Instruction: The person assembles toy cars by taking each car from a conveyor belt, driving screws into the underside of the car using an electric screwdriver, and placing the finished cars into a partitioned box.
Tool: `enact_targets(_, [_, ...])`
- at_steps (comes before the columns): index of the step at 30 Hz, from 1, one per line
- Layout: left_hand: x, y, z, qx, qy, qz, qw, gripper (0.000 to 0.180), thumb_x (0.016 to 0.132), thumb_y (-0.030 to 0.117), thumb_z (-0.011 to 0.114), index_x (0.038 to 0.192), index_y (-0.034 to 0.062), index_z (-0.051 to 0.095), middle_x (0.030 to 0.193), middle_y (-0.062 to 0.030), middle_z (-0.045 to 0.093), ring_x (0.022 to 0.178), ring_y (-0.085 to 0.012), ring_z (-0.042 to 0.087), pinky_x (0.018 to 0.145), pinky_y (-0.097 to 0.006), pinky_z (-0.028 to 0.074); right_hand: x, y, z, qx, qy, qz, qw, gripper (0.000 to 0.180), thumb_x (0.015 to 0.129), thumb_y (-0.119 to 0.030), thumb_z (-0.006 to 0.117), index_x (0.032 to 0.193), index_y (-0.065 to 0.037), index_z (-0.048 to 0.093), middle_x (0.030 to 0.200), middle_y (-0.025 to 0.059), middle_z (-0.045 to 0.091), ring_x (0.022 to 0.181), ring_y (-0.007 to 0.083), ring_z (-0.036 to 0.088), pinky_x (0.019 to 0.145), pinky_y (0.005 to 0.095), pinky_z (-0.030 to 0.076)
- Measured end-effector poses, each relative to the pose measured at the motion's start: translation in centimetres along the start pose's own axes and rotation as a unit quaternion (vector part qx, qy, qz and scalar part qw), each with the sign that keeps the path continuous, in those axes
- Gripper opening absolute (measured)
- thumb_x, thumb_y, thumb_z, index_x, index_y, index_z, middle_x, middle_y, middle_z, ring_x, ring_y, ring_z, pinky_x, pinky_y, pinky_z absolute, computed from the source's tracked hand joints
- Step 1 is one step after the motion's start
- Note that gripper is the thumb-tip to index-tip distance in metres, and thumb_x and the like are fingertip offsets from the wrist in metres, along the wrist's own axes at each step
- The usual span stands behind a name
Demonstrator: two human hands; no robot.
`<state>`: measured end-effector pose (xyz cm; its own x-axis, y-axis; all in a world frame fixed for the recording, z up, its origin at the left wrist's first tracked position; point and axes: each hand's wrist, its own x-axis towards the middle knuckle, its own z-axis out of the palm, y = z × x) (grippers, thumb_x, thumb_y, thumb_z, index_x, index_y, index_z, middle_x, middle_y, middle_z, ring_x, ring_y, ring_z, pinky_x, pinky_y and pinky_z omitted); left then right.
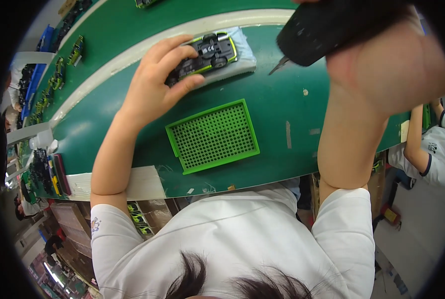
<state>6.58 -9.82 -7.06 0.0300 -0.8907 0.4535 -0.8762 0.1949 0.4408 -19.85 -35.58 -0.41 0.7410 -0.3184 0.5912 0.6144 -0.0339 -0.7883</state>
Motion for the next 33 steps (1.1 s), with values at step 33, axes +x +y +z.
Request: enact_targets(33, [-1.9,-2.4,1.5,-0.058,0.088,0.073,0.992,0.026,0.089,0.023,0.065,0.108,0.0058,0.062,0.117,-0.0202,0.059,0.110,-0.0370,0.056,0.095,-0.045,0.045,-1.7,9.1,19.8,0.011,-0.043,0.020,0.999,0.102,0.070,-0.089,0.054,0.129,-0.007,0.045,0.091,0.0107,0.060,0.067,0.0229,0.059,0.065,0.0372,0.049])
